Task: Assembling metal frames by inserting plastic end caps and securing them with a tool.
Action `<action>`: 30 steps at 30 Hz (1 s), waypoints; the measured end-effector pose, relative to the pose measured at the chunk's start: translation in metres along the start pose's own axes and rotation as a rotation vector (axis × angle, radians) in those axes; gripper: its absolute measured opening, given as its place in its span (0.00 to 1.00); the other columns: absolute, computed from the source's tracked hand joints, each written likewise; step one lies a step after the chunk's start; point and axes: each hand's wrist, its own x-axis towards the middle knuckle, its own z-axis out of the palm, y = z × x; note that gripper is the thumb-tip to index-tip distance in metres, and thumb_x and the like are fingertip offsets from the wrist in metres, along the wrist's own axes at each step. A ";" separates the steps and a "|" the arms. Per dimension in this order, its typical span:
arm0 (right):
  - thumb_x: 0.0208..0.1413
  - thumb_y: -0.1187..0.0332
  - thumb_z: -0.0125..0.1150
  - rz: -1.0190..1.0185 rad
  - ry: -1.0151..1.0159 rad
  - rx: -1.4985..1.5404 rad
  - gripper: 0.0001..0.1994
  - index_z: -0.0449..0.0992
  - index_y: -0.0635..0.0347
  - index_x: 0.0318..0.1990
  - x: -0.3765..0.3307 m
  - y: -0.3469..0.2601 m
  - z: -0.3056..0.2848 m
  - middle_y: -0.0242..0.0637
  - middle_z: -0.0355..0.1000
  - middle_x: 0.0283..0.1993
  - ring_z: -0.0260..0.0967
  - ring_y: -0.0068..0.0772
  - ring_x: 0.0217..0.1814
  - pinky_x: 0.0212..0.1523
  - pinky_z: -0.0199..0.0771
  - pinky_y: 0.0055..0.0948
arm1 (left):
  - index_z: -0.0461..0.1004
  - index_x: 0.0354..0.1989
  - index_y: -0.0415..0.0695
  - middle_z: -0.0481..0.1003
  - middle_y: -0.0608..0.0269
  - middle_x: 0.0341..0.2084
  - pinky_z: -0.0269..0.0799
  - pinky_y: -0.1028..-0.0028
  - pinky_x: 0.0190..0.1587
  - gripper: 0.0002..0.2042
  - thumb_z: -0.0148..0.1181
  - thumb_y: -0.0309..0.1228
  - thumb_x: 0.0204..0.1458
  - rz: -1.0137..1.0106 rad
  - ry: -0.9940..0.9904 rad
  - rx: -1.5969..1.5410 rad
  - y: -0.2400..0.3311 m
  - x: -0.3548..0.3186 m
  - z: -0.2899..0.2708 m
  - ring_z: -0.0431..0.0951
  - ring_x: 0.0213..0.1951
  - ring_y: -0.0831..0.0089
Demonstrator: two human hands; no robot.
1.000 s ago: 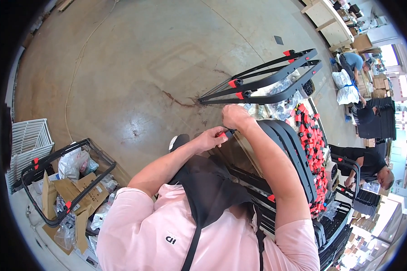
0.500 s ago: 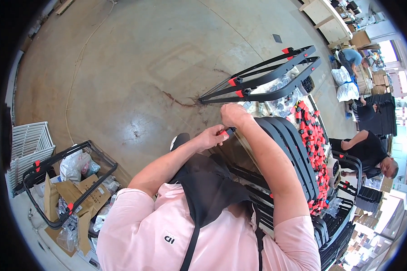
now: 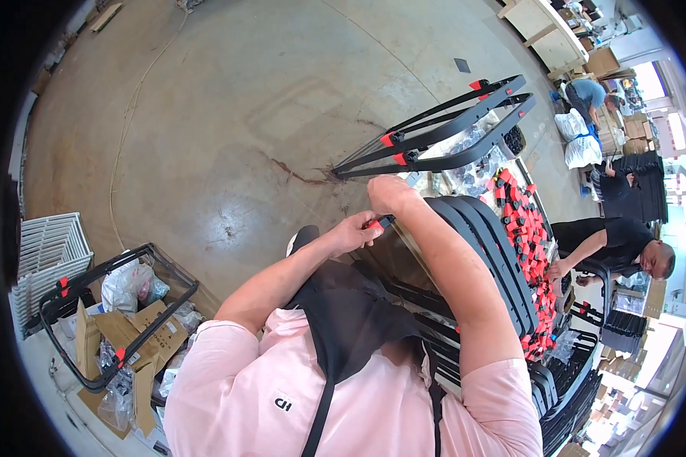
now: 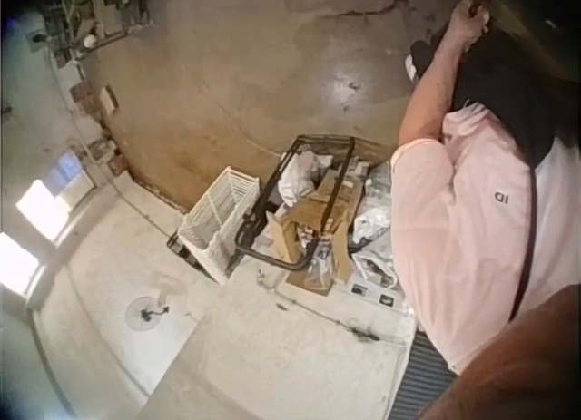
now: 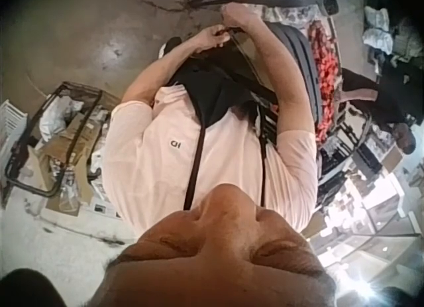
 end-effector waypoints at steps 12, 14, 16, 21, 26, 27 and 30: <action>0.55 0.65 0.66 0.149 0.014 -0.050 0.12 0.90 0.63 0.40 -0.017 -0.010 -0.010 0.55 0.86 0.45 0.86 0.55 0.52 0.55 0.86 0.48 | 0.74 0.65 0.44 0.74 0.73 0.37 0.71 0.75 0.36 0.18 0.63 0.35 0.71 0.012 -0.043 0.013 -0.001 0.003 -0.003 0.73 0.34 0.81; 0.54 0.65 0.67 0.137 -0.031 -0.049 0.13 0.89 0.63 0.41 -0.019 -0.013 -0.014 0.54 0.86 0.46 0.86 0.55 0.52 0.56 0.85 0.48 | 0.74 0.64 0.44 0.75 0.72 0.38 0.71 0.75 0.37 0.17 0.62 0.35 0.71 0.019 -0.036 0.008 0.001 0.004 -0.002 0.74 0.35 0.80; 0.54 0.64 0.69 0.120 -0.047 -0.019 0.13 0.89 0.63 0.42 -0.018 -0.014 -0.014 0.54 0.86 0.46 0.86 0.55 0.52 0.56 0.86 0.48 | 0.74 0.64 0.43 0.76 0.72 0.38 0.71 0.75 0.37 0.17 0.62 0.35 0.71 0.012 -0.048 0.004 -0.005 0.005 -0.006 0.74 0.35 0.80; 0.52 0.62 0.72 0.133 -0.052 -0.002 0.16 0.89 0.64 0.43 -0.018 -0.017 -0.013 0.53 0.86 0.47 0.86 0.54 0.53 0.56 0.86 0.47 | 0.74 0.63 0.41 0.77 0.69 0.40 0.72 0.75 0.38 0.18 0.62 0.35 0.71 0.018 -0.055 0.014 -0.004 0.005 -0.006 0.75 0.36 0.79; 0.52 0.60 0.73 0.190 -0.043 -0.025 0.18 0.89 0.64 0.45 -0.017 -0.014 -0.012 0.53 0.86 0.49 0.86 0.53 0.55 0.57 0.85 0.47 | 0.72 0.65 0.39 0.76 0.68 0.44 0.73 0.75 0.40 0.19 0.62 0.35 0.71 0.011 -0.078 0.032 0.004 0.003 -0.006 0.75 0.38 0.80; 0.52 0.60 0.73 0.187 -0.043 -0.025 0.18 0.89 0.64 0.45 -0.017 -0.016 -0.015 0.53 0.86 0.49 0.86 0.53 0.55 0.57 0.85 0.47 | 0.72 0.65 0.39 0.76 0.68 0.44 0.73 0.75 0.40 0.19 0.62 0.35 0.71 0.009 -0.075 0.031 0.001 0.004 -0.007 0.75 0.38 0.80; 0.53 0.59 0.73 0.174 -0.070 -0.032 0.19 0.89 0.63 0.46 -0.019 -0.018 -0.020 0.52 0.86 0.51 0.85 0.51 0.58 0.60 0.82 0.46 | 0.71 0.67 0.39 0.76 0.68 0.44 0.73 0.76 0.40 0.20 0.61 0.35 0.71 0.012 -0.070 0.005 -0.003 0.005 -0.006 0.75 0.38 0.80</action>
